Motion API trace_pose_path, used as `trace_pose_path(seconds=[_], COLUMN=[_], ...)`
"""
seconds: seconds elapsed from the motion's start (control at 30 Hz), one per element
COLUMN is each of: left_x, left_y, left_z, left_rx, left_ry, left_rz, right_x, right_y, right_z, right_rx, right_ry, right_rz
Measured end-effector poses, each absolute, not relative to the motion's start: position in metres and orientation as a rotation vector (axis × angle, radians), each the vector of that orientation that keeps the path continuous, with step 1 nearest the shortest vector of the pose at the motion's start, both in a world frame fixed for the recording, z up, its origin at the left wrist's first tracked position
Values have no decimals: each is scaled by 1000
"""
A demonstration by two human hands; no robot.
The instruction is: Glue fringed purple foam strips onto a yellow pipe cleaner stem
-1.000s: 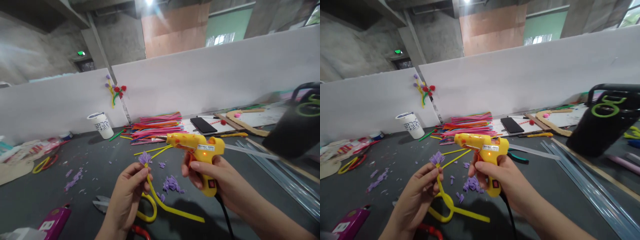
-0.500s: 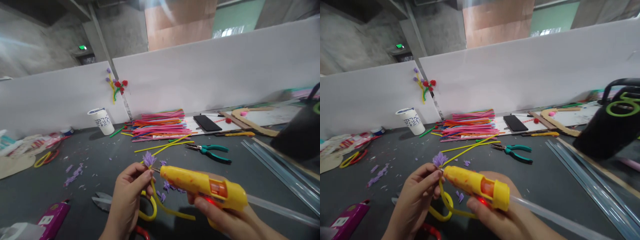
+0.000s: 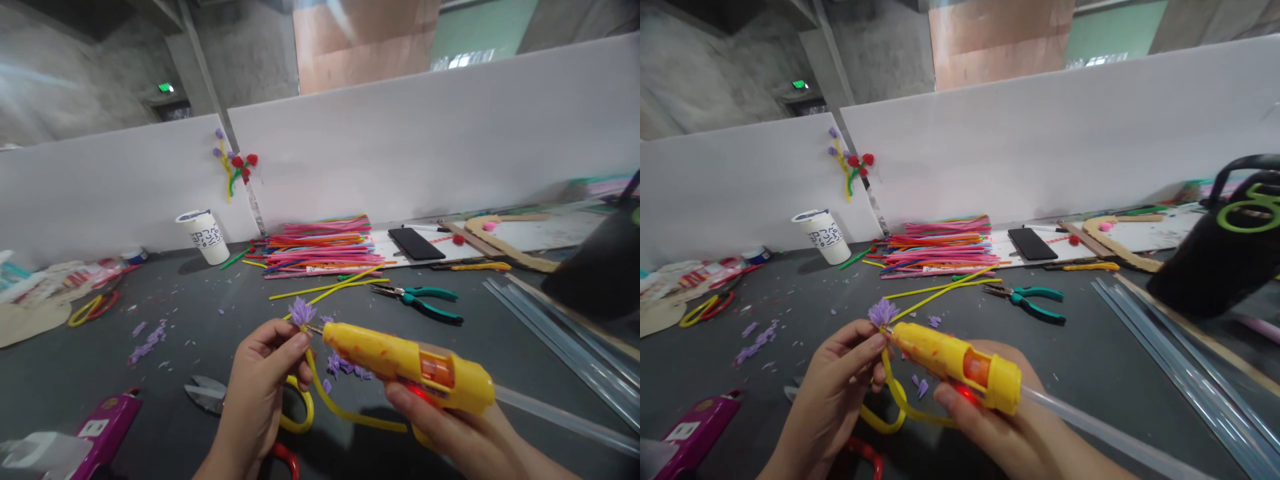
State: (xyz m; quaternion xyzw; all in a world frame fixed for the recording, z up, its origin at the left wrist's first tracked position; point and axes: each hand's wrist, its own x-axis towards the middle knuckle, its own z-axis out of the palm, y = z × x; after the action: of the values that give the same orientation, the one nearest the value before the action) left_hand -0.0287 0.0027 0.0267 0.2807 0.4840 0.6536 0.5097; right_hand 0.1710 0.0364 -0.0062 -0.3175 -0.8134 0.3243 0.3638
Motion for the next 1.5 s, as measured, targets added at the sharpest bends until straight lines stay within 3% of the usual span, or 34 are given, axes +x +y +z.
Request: trace_pose_path(seconds=[1.03,1.3,1.5], left_x=[-29,-29,-34], left_y=[3,2,4], left_z=[27,29,28], left_rx=[696,697,675], left_ry=[1172,1188,1217], left_rz=[1550,1572,1565], right_x=[165,164,159], right_y=[35,35,59], right_z=[4,5,17], right_rx=[-800,-836,-1017], right_ry=[-2040,-2060,-1827], right_rz=[993,730,1054])
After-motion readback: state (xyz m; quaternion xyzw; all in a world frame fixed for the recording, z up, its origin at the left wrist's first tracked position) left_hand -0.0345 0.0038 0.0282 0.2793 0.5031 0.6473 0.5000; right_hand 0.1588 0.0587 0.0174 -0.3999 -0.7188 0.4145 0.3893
